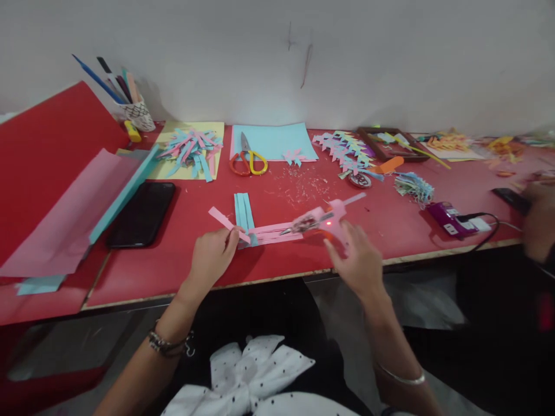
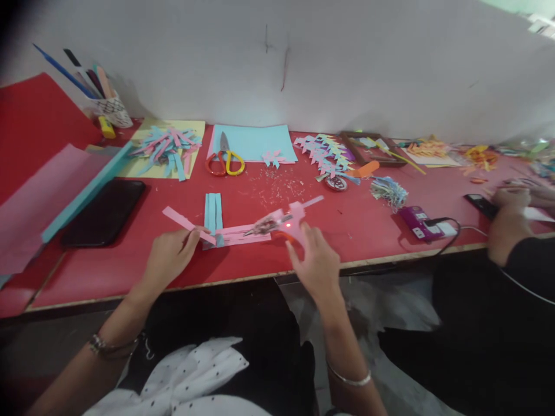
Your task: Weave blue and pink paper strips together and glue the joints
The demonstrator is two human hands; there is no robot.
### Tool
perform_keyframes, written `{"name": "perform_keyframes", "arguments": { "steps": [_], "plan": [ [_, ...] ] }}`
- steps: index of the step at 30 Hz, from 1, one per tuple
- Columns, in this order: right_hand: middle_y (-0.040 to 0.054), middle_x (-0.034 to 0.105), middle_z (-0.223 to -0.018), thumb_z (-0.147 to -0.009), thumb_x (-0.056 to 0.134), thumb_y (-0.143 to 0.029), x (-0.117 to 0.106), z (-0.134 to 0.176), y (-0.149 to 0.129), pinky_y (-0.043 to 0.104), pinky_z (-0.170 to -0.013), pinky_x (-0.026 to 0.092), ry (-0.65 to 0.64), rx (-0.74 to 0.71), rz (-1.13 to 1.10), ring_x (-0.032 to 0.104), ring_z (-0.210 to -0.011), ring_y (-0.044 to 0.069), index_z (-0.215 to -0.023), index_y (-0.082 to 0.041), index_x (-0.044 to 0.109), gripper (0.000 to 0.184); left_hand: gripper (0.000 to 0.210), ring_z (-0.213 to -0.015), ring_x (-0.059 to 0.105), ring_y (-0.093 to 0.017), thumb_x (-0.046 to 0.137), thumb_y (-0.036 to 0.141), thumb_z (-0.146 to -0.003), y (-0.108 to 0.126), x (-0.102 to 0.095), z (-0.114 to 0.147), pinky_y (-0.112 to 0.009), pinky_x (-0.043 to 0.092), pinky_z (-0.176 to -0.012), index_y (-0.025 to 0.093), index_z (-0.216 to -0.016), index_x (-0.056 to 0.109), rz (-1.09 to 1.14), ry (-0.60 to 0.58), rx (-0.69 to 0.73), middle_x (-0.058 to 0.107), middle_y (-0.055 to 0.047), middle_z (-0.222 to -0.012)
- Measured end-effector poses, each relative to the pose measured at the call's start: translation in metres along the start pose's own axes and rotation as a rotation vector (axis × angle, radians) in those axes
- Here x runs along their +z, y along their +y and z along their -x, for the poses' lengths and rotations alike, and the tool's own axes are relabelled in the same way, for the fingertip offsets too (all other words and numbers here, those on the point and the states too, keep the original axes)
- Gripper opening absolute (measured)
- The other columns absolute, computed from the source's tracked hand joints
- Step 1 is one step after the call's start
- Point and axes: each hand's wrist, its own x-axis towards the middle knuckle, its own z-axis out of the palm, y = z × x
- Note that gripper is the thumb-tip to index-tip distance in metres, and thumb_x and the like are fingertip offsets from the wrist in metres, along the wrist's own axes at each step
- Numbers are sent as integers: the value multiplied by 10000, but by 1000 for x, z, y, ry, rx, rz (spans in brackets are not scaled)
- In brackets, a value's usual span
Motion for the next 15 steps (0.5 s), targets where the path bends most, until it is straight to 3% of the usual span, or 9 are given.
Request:
{"name": "perform_keyframes", "arguments": {
  "steps": [6,15],
  "plan": [
    [108,620,-902,-837,374,-386,19,-2,-38,255,-544,445,-88,-134,-32,595,-730,193,-1089,-142,542,389,427,-603,599,-187,267,260,-839,1,0,0,-244,307,-515,165,-854,682,-21,0,21,673,-85,-664],
    [108,623,-867,-860,339,-308,19,-3,-38,257,-520,437,-84,-168,13,596,-701,187,-1092,-122,545,361,420,-615,600,-201,267,265,-846,-2,4,2,-259,287,-517,189,-911,675,-32,5,24,667,-89,-654]
  ]
}}
